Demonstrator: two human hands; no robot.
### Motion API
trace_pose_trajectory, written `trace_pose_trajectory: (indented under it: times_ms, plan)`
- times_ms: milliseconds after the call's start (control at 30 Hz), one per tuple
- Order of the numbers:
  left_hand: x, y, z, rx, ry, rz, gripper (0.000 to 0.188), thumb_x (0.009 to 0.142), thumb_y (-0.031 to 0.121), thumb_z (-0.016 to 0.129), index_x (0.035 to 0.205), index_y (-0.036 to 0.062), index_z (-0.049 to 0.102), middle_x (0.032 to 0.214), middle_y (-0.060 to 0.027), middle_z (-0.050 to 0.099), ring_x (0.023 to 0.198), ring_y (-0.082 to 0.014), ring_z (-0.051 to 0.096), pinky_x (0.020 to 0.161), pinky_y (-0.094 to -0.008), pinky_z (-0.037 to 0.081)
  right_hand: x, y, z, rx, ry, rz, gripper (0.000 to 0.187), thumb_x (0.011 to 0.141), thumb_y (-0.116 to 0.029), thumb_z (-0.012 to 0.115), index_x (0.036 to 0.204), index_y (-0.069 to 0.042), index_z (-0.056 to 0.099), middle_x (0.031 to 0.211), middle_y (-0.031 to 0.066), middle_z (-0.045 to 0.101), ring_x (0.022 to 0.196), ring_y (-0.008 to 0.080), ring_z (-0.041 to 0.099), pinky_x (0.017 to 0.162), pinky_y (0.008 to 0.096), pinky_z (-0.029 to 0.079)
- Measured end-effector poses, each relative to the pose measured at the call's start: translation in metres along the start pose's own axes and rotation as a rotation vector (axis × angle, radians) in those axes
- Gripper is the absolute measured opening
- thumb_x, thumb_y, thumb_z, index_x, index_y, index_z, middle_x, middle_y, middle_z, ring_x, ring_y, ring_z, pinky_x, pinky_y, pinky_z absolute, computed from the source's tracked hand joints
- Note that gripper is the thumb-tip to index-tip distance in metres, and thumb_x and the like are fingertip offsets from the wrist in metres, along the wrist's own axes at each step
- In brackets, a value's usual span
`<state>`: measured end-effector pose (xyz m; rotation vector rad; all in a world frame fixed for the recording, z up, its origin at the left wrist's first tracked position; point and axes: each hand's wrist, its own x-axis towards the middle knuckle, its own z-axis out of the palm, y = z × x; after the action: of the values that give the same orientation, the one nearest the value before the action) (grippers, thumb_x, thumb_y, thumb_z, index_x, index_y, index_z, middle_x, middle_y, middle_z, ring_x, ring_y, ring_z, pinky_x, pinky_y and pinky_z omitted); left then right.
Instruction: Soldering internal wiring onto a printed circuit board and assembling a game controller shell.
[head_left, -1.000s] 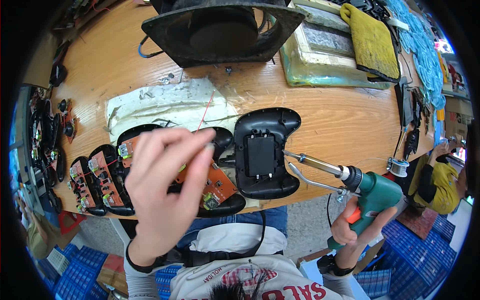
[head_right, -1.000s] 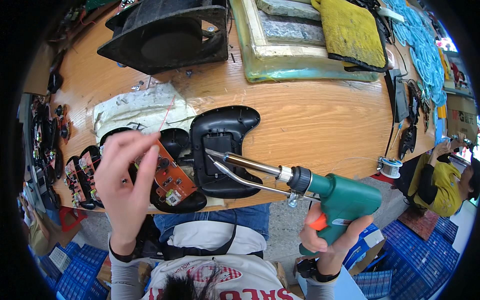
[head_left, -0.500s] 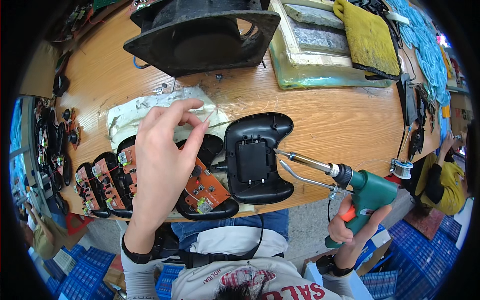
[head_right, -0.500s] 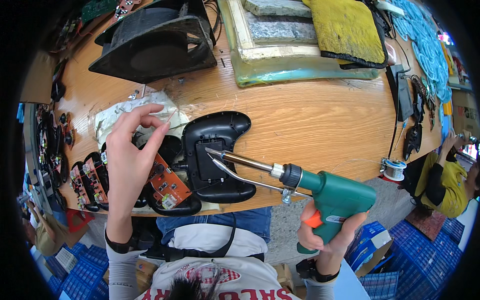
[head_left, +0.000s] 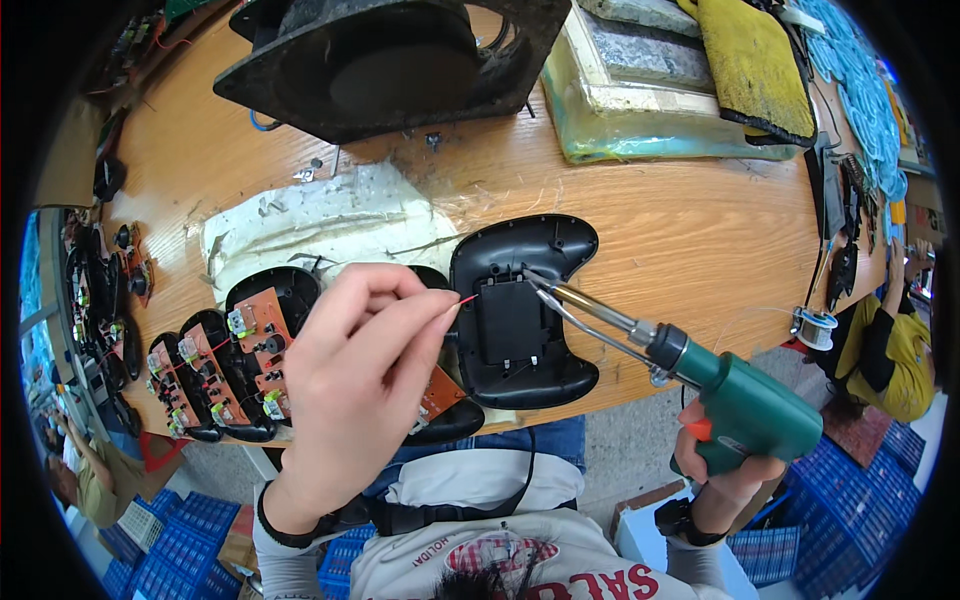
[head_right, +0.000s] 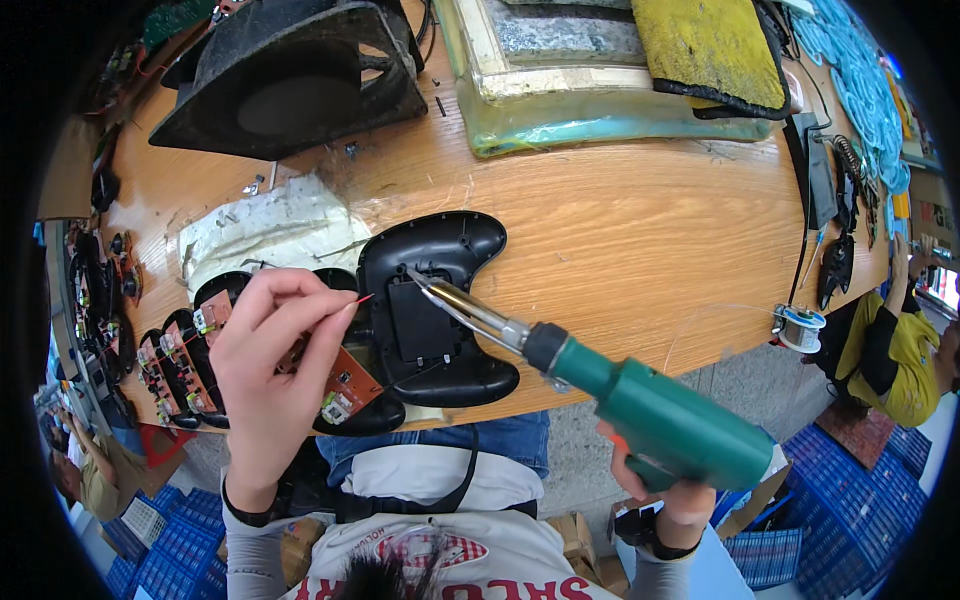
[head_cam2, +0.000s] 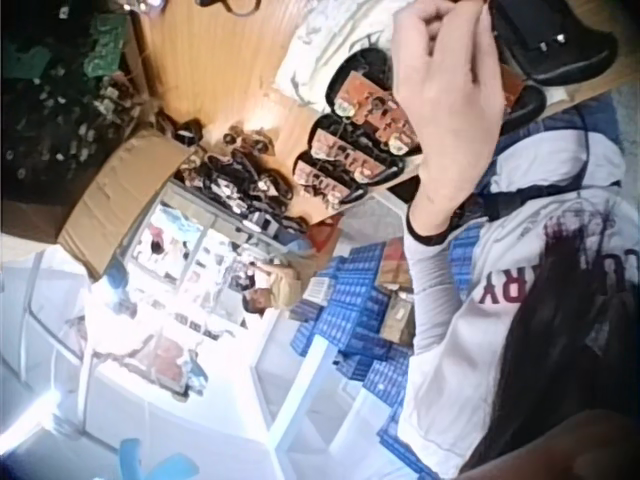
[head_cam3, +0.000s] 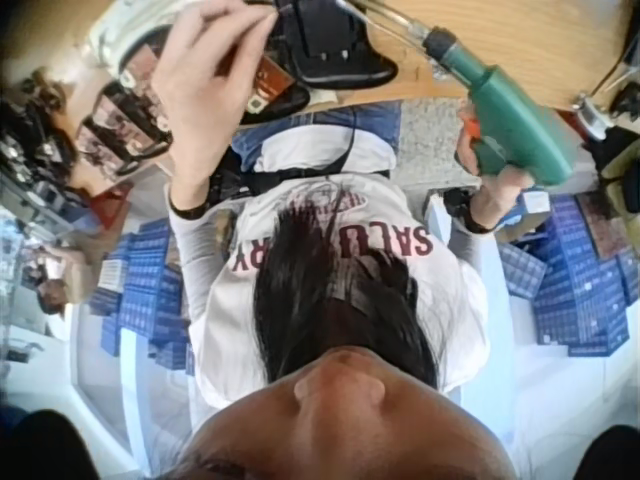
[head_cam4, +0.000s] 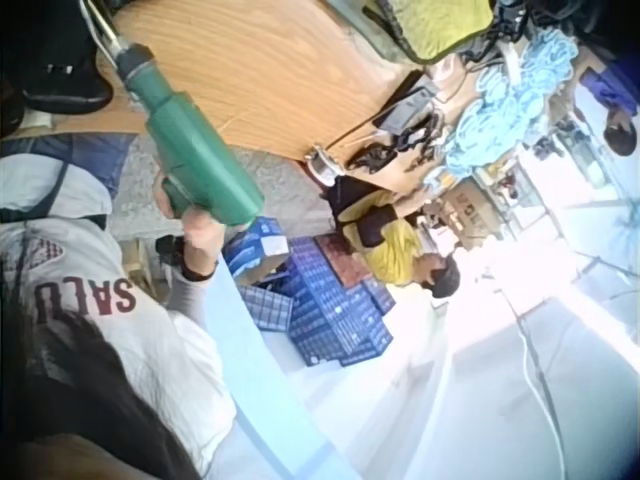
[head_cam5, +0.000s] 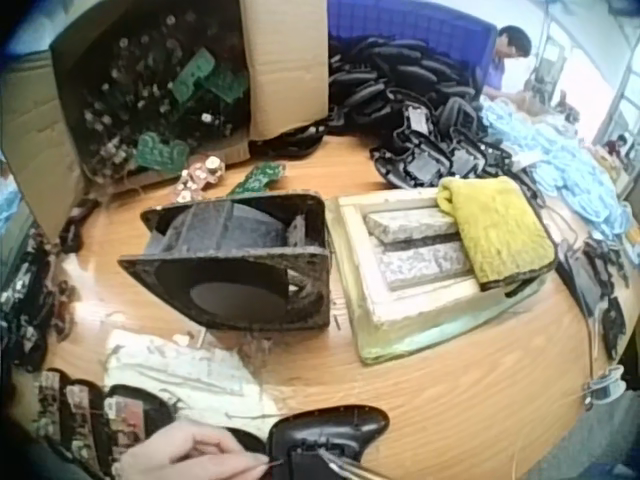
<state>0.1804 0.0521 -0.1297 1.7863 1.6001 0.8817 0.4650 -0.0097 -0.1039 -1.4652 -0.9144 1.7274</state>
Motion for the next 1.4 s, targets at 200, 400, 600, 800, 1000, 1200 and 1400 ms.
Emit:
trace_pose_trajectory:
  times_ms: [200, 400, 600, 800, 1000, 1200, 1400]
  plan:
    - [0.002, -0.001, 0.006, 0.167, -0.036, 0.104, 0.010, 0.072, -0.002, 0.066, 0.081, 0.0007, 0.062, 0.083, -0.0069, 0.055, 0.074, -0.0186, 0.053, 0.065, -0.0273, 0.042, -0.006, -0.009, -0.001, -0.371, 0.072, -0.039, 0.091, 0.060, -0.085, 0.043, 0.088, 0.002, 0.057, 0.058, 0.0001, 0.052, 0.039, 0.0069, 0.039, 0.040, 0.0208, 0.023]
    - [0.006, -0.005, 0.014, 0.286, 0.028, 0.195, 0.013, 0.069, 0.002, 0.067, 0.080, 0.0032, 0.062, 0.092, -0.0056, 0.056, 0.089, -0.0240, 0.052, 0.076, -0.0333, 0.039, -0.004, -0.015, 0.003, -0.767, 0.044, -0.098, 0.085, 0.064, -0.087, 0.027, 0.064, -0.008, 0.059, 0.062, -0.0003, 0.057, 0.045, 0.0096, 0.045, 0.046, 0.0245, 0.025]
    - [0.006, -0.007, 0.017, 0.295, 0.027, 0.185, 0.013, 0.069, 0.002, 0.067, 0.081, 0.0030, 0.062, 0.096, -0.0058, 0.058, 0.091, -0.0248, 0.053, 0.078, -0.0337, 0.040, -0.002, -0.014, 0.007, -0.800, 0.088, -0.155, 0.084, 0.065, -0.086, 0.028, 0.064, -0.007, 0.059, 0.065, 0.0007, 0.058, 0.047, 0.0114, 0.048, 0.048, 0.0267, 0.026]
    - [0.006, -0.009, 0.018, 0.289, 0.042, 0.193, 0.012, 0.069, 0.001, 0.067, 0.080, 0.0022, 0.062, 0.094, -0.0061, 0.058, 0.090, -0.0247, 0.053, 0.078, -0.0339, 0.040, -0.001, -0.012, 0.002, -0.782, 0.032, -0.160, 0.084, 0.065, -0.085, 0.031, 0.068, -0.006, 0.060, 0.066, 0.0017, 0.058, 0.048, 0.0120, 0.049, 0.047, 0.0269, 0.025]
    - [0.006, -0.008, 0.018, 0.290, 0.037, 0.194, 0.012, 0.069, 0.001, 0.067, 0.079, 0.0020, 0.063, 0.094, -0.0063, 0.058, 0.089, -0.0247, 0.053, 0.077, -0.0338, 0.040, 0.004, -0.016, 0.007, -0.788, 0.006, -0.169, 0.085, 0.067, -0.083, 0.033, 0.077, -0.004, 0.063, 0.069, 0.0029, 0.059, 0.050, 0.0135, 0.051, 0.047, 0.0274, 0.026]
    - [0.006, -0.007, 0.018, 0.301, 0.039, 0.188, 0.012, 0.068, 0.001, 0.067, 0.079, 0.0019, 0.063, 0.093, -0.0063, 0.058, 0.089, -0.0249, 0.053, 0.077, -0.0340, 0.040, 0.003, -0.017, 0.006, -0.803, 0.006, -0.136, 0.087, 0.065, -0.084, 0.033, 0.079, -0.004, 0.063, 0.071, 0.0030, 0.059, 0.050, 0.0137, 0.051, 0.047, 0.0276, 0.026]
    - [0.006, -0.007, 0.018, 0.297, 0.031, 0.182, 0.011, 0.068, 0.001, 0.067, 0.078, 0.0015, 0.063, 0.093, -0.0068, 0.058, 0.089, -0.0253, 0.053, 0.077, -0.0341, 0.040, 0.006, -0.032, 0.025, -0.794, 0.095, -0.011, 0.091, 0.054, -0.088, 0.034, 0.078, -0.005, 0.063, 0.071, 0.0009, 0.059, 0.056, 0.0133, 0.052, 0.056, 0.0271, 0.028]
